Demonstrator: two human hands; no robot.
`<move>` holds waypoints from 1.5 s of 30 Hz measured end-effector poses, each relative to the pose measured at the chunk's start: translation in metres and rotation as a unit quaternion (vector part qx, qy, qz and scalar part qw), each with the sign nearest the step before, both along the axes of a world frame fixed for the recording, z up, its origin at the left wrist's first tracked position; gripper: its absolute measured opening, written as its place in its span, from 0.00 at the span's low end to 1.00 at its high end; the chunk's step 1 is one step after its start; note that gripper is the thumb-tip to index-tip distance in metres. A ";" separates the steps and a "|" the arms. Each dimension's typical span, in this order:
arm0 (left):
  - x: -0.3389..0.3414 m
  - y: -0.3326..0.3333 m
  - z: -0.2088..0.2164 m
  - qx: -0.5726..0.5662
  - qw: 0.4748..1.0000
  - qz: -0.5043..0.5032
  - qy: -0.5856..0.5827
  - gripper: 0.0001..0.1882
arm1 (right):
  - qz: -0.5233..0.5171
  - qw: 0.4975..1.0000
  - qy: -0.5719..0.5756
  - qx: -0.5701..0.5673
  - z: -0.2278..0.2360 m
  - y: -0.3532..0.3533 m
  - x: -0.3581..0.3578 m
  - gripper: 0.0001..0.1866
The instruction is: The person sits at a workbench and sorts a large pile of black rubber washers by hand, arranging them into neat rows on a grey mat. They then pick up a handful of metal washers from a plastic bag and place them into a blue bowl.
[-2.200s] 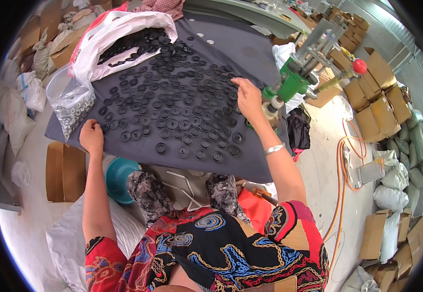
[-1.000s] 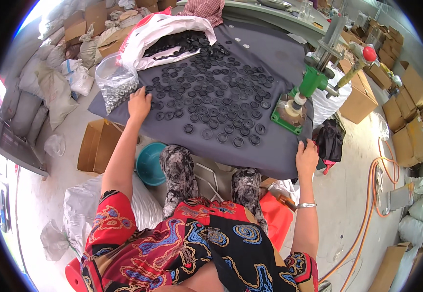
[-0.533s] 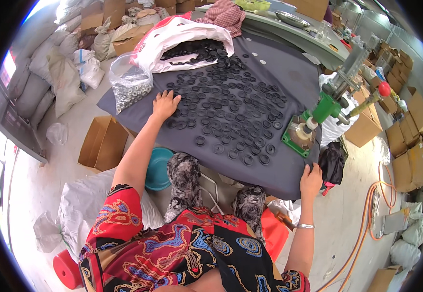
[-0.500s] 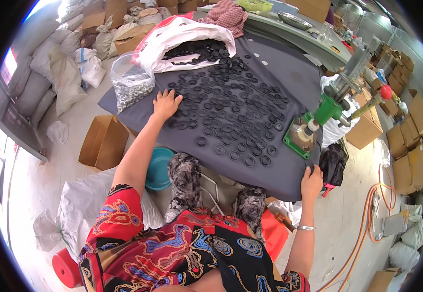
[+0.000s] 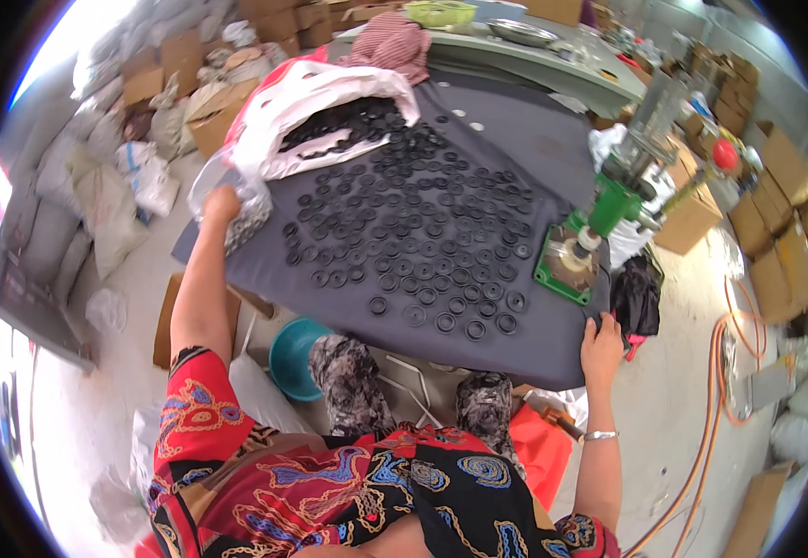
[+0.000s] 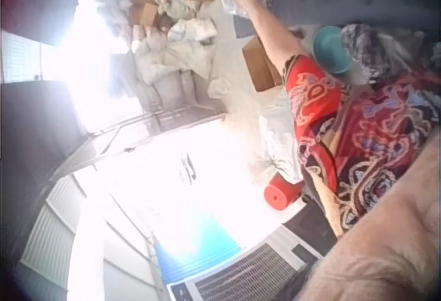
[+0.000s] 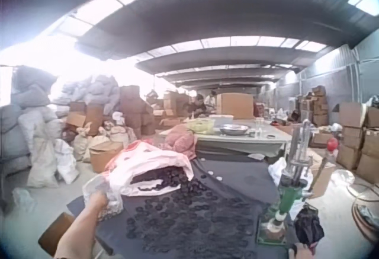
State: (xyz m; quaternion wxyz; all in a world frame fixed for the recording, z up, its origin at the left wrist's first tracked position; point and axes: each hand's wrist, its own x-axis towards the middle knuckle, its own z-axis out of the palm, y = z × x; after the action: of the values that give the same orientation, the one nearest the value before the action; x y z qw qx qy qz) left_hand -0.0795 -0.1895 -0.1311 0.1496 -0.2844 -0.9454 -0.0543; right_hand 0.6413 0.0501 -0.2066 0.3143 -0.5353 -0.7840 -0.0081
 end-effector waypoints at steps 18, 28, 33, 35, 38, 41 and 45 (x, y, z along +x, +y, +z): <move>0.029 0.032 0.037 -0.253 0.917 -0.241 -0.194 0.28 | -0.036 0.999 -0.011 -0.001 0.001 0.008 0.003 0.15; 0.034 0.041 -0.013 -0.166 0.982 -0.050 -0.076 0.33 | -0.039 0.999 -0.030 -0.007 0.000 0.010 -0.002 0.15; 0.045 0.032 -0.013 -0.149 0.985 -0.093 0.000 0.25 | -0.030 0.999 -0.021 -0.005 -0.005 0.011 -0.002 0.14; 0.065 0.039 0.004 -0.162 0.984 -0.063 -0.023 0.26 | -0.035 0.999 -0.014 -0.004 -0.002 0.013 -0.002 0.14; 0.051 0.032 -0.004 -0.156 0.986 -0.041 -0.039 0.28 | -0.029 0.999 -0.012 -0.011 0.002 0.009 -0.004 0.14; 0.058 0.038 0.002 -0.163 0.985 -0.040 -0.050 0.28 | -0.033 0.999 -0.012 -0.018 0.005 0.006 -0.003 0.14; 0.062 0.044 0.011 -0.157 0.986 -0.025 -0.039 0.32 | -0.031 0.999 -0.008 0.005 0.003 0.009 0.000 0.14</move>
State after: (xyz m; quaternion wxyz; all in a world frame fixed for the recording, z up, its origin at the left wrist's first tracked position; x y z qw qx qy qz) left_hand -0.0179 -0.1450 -0.1205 0.0644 -0.3252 -0.9400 0.0804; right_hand 0.6413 0.0592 -0.2032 0.3105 -0.5578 -0.7692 -0.0258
